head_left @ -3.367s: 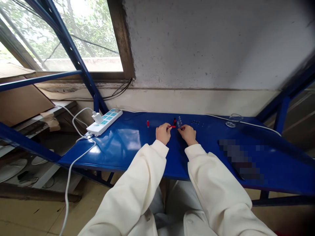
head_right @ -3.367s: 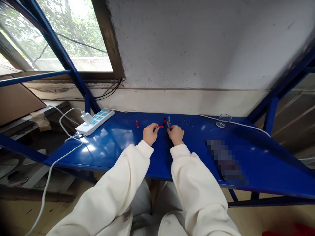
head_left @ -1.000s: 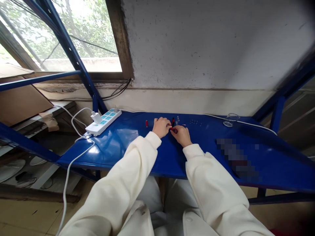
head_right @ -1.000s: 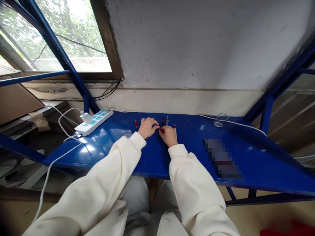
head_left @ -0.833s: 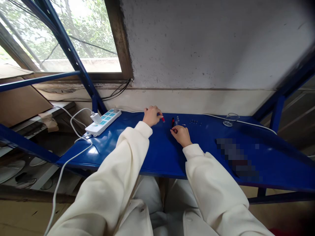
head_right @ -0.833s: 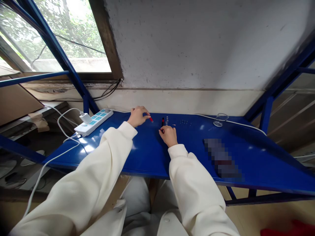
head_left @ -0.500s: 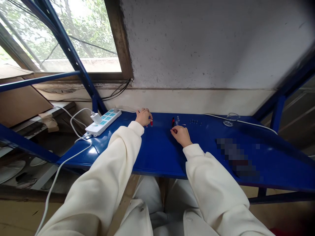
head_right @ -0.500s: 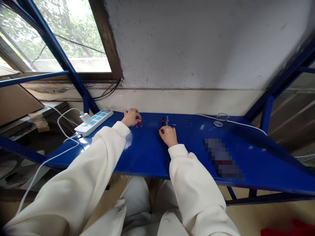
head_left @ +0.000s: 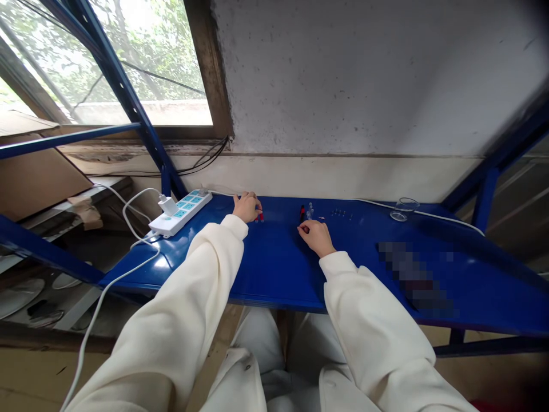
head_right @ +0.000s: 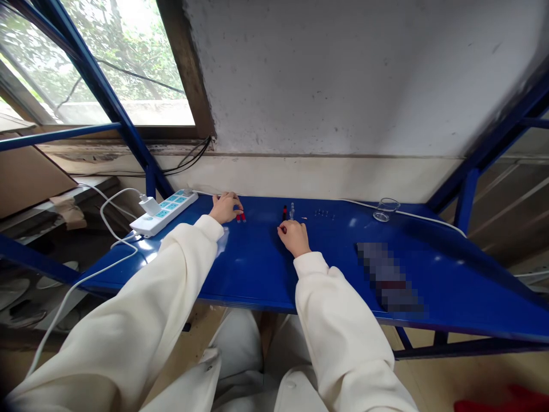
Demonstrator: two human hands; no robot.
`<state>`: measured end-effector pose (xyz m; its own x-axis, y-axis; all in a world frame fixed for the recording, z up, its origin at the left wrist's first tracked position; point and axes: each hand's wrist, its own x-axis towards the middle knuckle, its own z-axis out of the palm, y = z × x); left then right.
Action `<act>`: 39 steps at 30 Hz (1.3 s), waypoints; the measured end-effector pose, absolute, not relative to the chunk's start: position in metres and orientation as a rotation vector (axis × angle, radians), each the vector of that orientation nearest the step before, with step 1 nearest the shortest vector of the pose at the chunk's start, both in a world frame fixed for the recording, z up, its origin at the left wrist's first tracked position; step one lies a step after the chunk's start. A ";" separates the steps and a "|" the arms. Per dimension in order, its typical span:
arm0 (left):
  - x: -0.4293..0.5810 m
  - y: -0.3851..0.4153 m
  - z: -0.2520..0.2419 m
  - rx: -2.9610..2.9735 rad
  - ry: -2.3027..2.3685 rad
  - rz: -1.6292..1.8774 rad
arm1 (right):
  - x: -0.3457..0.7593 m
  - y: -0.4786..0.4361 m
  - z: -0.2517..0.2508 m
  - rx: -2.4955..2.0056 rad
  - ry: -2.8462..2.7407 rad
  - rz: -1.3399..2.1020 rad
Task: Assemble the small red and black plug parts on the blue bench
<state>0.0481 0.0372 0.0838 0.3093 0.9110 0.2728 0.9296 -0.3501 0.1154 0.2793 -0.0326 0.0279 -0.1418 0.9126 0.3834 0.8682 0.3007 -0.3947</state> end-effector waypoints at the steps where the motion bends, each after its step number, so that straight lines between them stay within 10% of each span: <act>1: 0.048 0.037 0.084 -2.491 -1.750 -0.451 | 0.279 -0.033 0.028 -1.581 -2.018 0.104; 39: 0.058 0.024 0.091 -2.482 -1.651 -0.579 | 0.279 -0.034 0.030 -1.720 -1.986 0.071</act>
